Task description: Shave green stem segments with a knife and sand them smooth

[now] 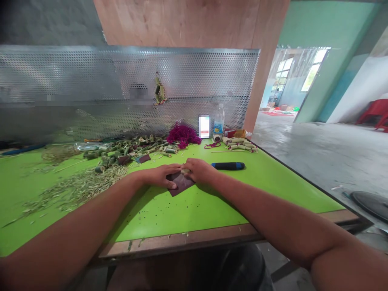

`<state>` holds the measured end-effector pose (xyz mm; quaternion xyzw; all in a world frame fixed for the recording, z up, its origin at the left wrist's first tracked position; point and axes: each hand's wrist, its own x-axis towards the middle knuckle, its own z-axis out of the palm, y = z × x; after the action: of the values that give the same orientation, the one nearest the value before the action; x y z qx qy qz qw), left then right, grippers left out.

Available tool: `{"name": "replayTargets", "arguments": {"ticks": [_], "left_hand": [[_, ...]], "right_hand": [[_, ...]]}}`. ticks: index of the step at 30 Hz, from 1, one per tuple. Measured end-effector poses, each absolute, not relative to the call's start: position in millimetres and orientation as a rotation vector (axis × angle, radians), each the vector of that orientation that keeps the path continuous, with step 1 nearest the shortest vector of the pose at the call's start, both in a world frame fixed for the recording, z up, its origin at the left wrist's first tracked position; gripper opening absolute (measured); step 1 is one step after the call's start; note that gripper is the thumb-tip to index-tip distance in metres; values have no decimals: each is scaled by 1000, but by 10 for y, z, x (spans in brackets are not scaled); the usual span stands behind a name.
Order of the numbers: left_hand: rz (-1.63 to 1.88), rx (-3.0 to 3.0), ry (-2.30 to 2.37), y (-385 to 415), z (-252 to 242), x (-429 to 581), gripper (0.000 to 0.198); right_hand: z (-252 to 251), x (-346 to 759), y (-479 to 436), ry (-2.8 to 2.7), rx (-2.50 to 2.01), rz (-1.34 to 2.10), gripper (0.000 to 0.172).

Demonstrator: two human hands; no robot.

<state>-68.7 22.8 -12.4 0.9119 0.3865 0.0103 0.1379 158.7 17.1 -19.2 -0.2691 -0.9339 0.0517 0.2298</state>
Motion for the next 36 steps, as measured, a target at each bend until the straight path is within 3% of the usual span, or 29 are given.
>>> {"name": "replayTargets", "arguments": {"ticks": [3, 7, 11, 15, 19, 23, 27, 31, 36], "left_hand": [[9, 2642, 1103, 219, -109, -683, 82], [-15, 2628, 1149, 188, -86, -672, 87], [-28, 2642, 1122, 168, -66, -658, 84], [-66, 2646, 1163, 173, -58, -650, 89], [-99, 2646, 1154, 193, -68, -656, 88], [-101, 2645, 1175, 210, -88, -664, 91], [-69, 2640, 1147, 207, -86, -661, 88], [-103, 2640, 1184, 177, -52, -640, 92], [-112, 2625, 1196, 145, -25, -616, 88]], "right_hand": [[-226, 1577, 167, -2630, -567, 147, 21], [-253, 1576, 190, -2570, -749, 103, 24], [-234, 1580, 168, -2581, -616, 170, 26], [-185, 1587, 120, -2572, -861, 142, 23], [-163, 1589, 72, -2562, -674, 223, 28], [-136, 1589, 55, -2549, -978, 190, 25], [-153, 1581, 60, -2563, -644, 239, 28], [-184, 1587, 163, -2555, -905, 129, 25], [-219, 1618, 204, -2590, -709, 147, 29]]}}
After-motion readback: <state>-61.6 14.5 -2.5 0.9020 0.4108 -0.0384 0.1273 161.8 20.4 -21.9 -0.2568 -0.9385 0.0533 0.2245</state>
